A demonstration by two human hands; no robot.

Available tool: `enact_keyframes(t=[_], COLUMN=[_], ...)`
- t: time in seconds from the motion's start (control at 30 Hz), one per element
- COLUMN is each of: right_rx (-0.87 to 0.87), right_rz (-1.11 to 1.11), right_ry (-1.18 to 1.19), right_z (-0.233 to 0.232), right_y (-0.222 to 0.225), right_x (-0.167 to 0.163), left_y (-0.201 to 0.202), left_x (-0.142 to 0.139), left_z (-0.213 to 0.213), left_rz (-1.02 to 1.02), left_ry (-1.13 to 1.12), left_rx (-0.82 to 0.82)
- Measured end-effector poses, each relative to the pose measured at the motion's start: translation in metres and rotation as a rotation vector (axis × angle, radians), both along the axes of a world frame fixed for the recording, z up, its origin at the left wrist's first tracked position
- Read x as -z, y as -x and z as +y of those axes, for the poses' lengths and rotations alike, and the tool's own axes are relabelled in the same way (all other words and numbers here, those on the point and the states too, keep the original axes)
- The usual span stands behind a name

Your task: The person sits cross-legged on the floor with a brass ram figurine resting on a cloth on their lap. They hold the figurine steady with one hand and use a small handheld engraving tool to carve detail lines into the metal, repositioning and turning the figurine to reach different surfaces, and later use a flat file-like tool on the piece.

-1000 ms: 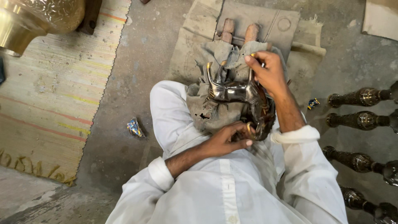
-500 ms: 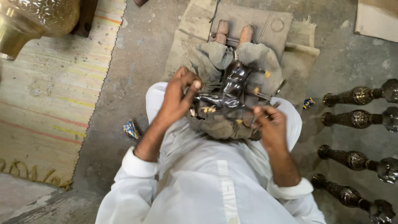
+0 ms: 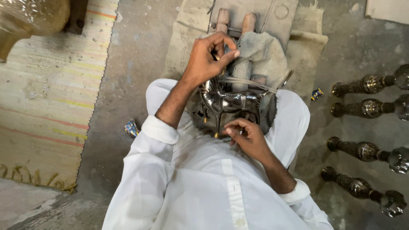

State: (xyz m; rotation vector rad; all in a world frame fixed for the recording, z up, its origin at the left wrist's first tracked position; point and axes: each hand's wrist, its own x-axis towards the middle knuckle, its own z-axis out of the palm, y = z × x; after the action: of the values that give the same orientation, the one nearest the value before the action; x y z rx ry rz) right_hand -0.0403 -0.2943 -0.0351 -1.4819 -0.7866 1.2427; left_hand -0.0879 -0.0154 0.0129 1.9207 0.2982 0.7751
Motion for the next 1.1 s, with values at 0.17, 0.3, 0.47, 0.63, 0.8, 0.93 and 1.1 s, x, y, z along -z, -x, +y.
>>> enact_keyframes(t=[0.17, 0.3, 0.47, 0.63, 0.8, 0.93, 1.1], right_rx=[0.039, 0.286, 0.498, 0.654, 0.710, 0.694, 0.660], right_rz=[-0.029, 0.009, -0.115, -0.314, -0.390, -0.402, -0.364], right_ry=[-0.119, -0.232, -0.304, -0.456, -0.581, -0.595, -0.635], right_z=[-0.025, -0.029, -0.011, 0.030, 0.045, 0.043, 0.041], right_y=[-0.020, -0.034, -0.045, -0.050, -0.045, -0.044, -0.040], right_x=[-0.017, -0.027, -0.021, 0.016, 0.050, 0.056, 0.054], left_y=[-0.010, -0.019, -0.031, -0.047, -0.040, -0.008, 0.049], left_x=[-0.006, -0.010, -0.013, -0.019, -0.017, -0.007, 0.022], left_z=[-0.009, -0.012, -0.012, -0.007, -0.004, -0.025, -0.093], left_rz=[-0.008, -0.058, -0.066, -0.105, -0.015, -0.199, 0.034], left_ry=[-0.106, -0.232, -0.345, -0.428, -0.322, -0.544, 0.015], left_rx=[-0.135, -0.223, -0.286, -0.252, -0.271, -0.597, -0.483])
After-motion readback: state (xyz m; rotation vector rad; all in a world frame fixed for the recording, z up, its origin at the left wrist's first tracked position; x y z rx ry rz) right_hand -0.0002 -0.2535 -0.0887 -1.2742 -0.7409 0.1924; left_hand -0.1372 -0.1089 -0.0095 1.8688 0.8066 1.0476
